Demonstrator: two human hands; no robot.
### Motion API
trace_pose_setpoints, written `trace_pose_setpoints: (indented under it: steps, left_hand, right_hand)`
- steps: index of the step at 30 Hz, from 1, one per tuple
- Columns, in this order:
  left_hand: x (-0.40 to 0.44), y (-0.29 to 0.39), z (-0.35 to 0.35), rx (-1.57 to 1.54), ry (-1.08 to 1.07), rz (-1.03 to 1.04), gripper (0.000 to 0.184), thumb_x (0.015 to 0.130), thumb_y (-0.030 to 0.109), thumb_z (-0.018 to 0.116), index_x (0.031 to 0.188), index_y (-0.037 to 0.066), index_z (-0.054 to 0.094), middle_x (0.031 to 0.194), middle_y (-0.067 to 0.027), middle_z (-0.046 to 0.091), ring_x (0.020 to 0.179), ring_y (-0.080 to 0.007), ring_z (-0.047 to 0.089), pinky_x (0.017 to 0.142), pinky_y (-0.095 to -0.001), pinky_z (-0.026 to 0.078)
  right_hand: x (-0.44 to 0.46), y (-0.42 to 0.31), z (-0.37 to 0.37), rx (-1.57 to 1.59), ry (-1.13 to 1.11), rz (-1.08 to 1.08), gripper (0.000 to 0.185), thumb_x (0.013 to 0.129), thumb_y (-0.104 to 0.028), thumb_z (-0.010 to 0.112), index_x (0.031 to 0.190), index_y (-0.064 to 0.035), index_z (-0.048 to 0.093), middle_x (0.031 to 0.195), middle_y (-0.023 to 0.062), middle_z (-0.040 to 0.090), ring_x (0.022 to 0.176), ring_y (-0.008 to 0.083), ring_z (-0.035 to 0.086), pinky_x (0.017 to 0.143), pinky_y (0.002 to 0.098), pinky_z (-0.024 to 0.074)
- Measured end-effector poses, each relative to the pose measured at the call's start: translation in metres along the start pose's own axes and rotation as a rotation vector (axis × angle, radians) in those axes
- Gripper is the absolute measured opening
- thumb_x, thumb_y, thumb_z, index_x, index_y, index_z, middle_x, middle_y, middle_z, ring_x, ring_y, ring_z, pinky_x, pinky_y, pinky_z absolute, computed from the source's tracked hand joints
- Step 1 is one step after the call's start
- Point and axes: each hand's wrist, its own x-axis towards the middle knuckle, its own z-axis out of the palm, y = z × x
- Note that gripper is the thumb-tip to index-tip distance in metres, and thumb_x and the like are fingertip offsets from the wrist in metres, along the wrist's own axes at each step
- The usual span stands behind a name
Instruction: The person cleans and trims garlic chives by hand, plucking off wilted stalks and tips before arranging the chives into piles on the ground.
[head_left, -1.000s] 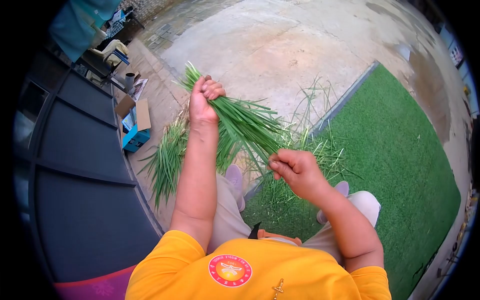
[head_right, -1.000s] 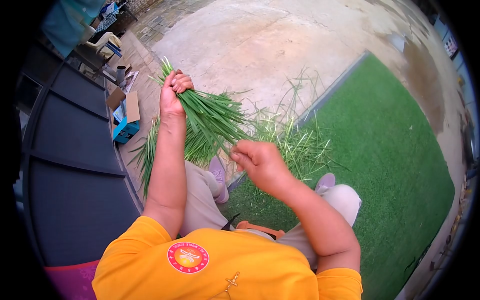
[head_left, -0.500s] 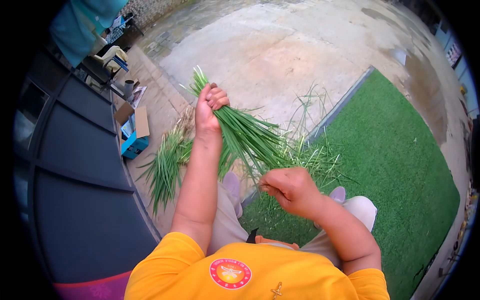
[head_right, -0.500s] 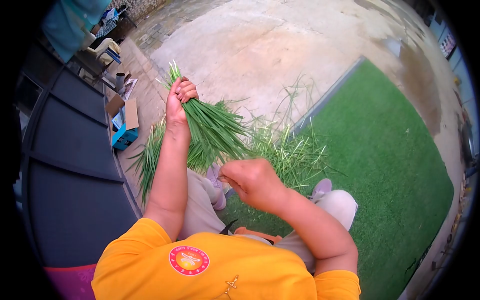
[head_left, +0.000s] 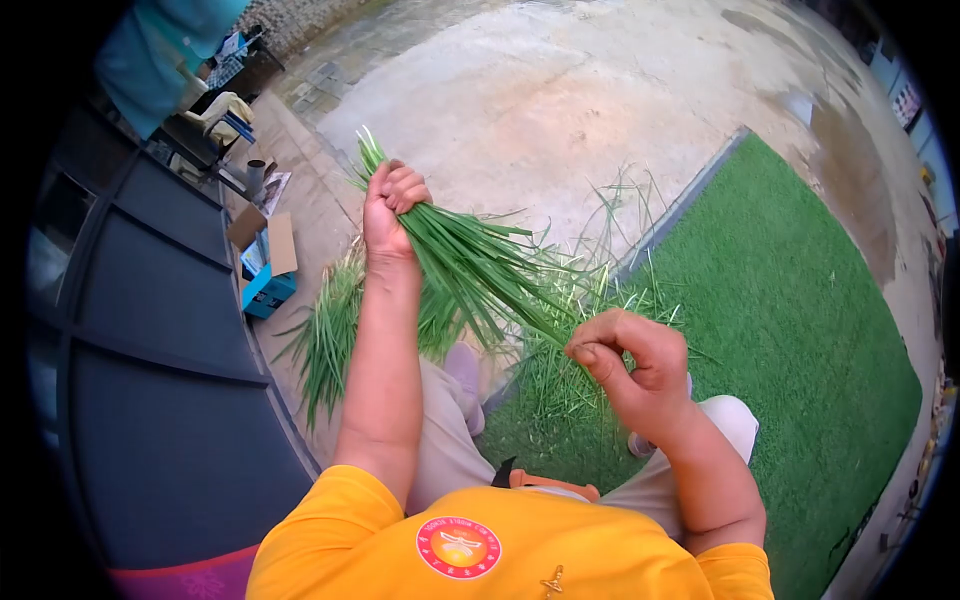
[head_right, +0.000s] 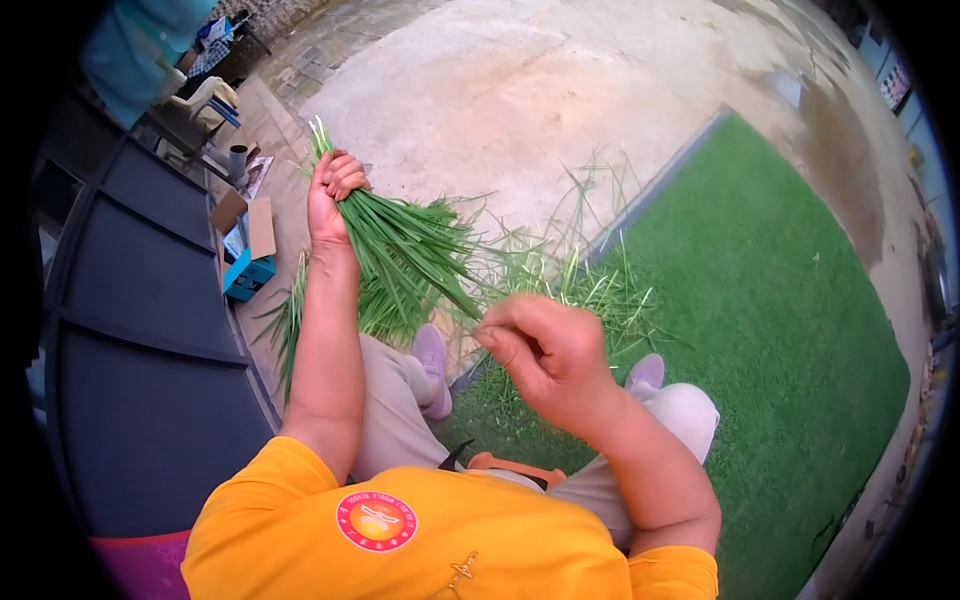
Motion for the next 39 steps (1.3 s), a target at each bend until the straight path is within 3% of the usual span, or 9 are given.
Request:
trace_pose_setpoints:
  steps: [2,14,23,25,29,31,34,39]
  left_hand:
    - [-0.002,-0.011,0.001,0.015,0.023,-0.014,0.012,0.087,0.006,0.045,0.076,0.0,0.045,0.054,0.0028,0.032,0.044,-0.0058,0.031,0.04,-0.0196,0.027]
    - [-0.004,-0.032,0.002,0.029,0.059,-0.051,0.011,0.087,0.009,0.047,0.08,0.0,0.045,0.055,0.0033,0.034,0.044,-0.0053,0.031,0.039,-0.0196,0.027]
    - [-0.006,-0.032,-0.001,0.064,0.144,-0.073,0.01,0.087,0.009,0.047,0.078,0.003,0.045,0.055,0.0038,0.034,0.044,-0.0052,0.03,0.039,-0.0196,0.028]
    - [-0.001,-0.019,-0.007,0.011,0.127,-0.049,0.011,0.086,0.008,0.047,0.077,0.003,0.045,0.055,0.0038,0.034,0.044,-0.0054,0.03,0.039,-0.0197,0.028]
    - [0.004,0.023,-0.011,-0.087,0.077,0.0,0.015,0.085,0.007,0.045,0.071,0.003,0.043,0.054,0.0035,0.034,0.043,-0.0058,0.03,0.041,-0.02,0.028]
    - [0.0,0.031,-0.009,-0.083,0.048,0.026,0.016,0.085,0.007,0.045,0.07,0.003,0.042,0.054,0.0032,0.033,0.044,-0.0058,0.03,0.041,-0.02,0.029]
    - [-0.001,0.036,-0.009,-0.078,0.024,0.034,0.016,0.085,0.007,0.045,0.07,0.003,0.042,0.054,0.0032,0.033,0.044,-0.0058,0.03,0.042,-0.0199,0.029]
    - [0.0,0.039,-0.007,-0.057,-0.006,0.046,0.014,0.085,0.006,0.045,0.071,0.003,0.043,0.054,0.0033,0.033,0.044,-0.0059,0.029,0.041,-0.0197,0.028]
  right_hand:
    - [0.005,0.004,0.008,-0.179,0.307,0.075,0.011,0.074,-0.003,0.063,0.083,-0.0012,0.058,0.068,0.0078,0.055,0.051,0.0143,0.049,0.046,0.024,0.0384]
    - [0.011,0.019,0.026,-0.307,0.22,0.195,0.014,0.072,-0.006,0.064,0.084,-0.0029,0.058,0.073,0.0098,0.056,0.051,0.0215,0.052,0.047,0.0306,0.0409]
    - [0.013,0.023,0.03,-0.23,0.164,-0.033,0.01,0.07,0.005,0.058,0.076,-0.0008,0.052,0.07,0.013,0.052,0.061,0.0288,0.053,0.052,0.0318,0.0419]
    - [0.011,0.021,0.03,-0.203,0.096,-0.1,0.008,0.073,0.008,0.054,0.078,0.0007,0.054,0.072,0.0087,0.055,0.061,0.0184,0.052,0.053,0.0277,0.0412]
    - [0.007,0.011,0.02,-0.094,0.201,-0.064,0.006,0.074,0.004,0.057,0.078,0.0002,0.054,0.07,0.009,0.054,0.058,0.0202,0.052,0.051,0.0273,0.0407]
    - [0.005,0.021,0.001,-0.039,0.277,0.227,0.004,0.076,0.0,0.06,0.078,0.0006,0.056,0.069,0.0042,0.056,0.057,0.0104,0.048,0.051,0.0236,0.0391]
    - [0.002,0.034,-0.023,-0.046,0.377,0.326,0.006,0.076,-0.003,0.062,0.076,0.0007,0.057,0.067,-0.0004,0.055,0.057,0.0042,0.044,0.05,0.0203,0.0368]
    - [0.008,0.022,-0.028,-0.017,0.522,0.364,0.009,0.078,-0.007,0.063,0.074,0.0,0.058,0.065,-0.0029,0.053,0.055,0.0019,0.04,0.049,0.0179,0.0336]
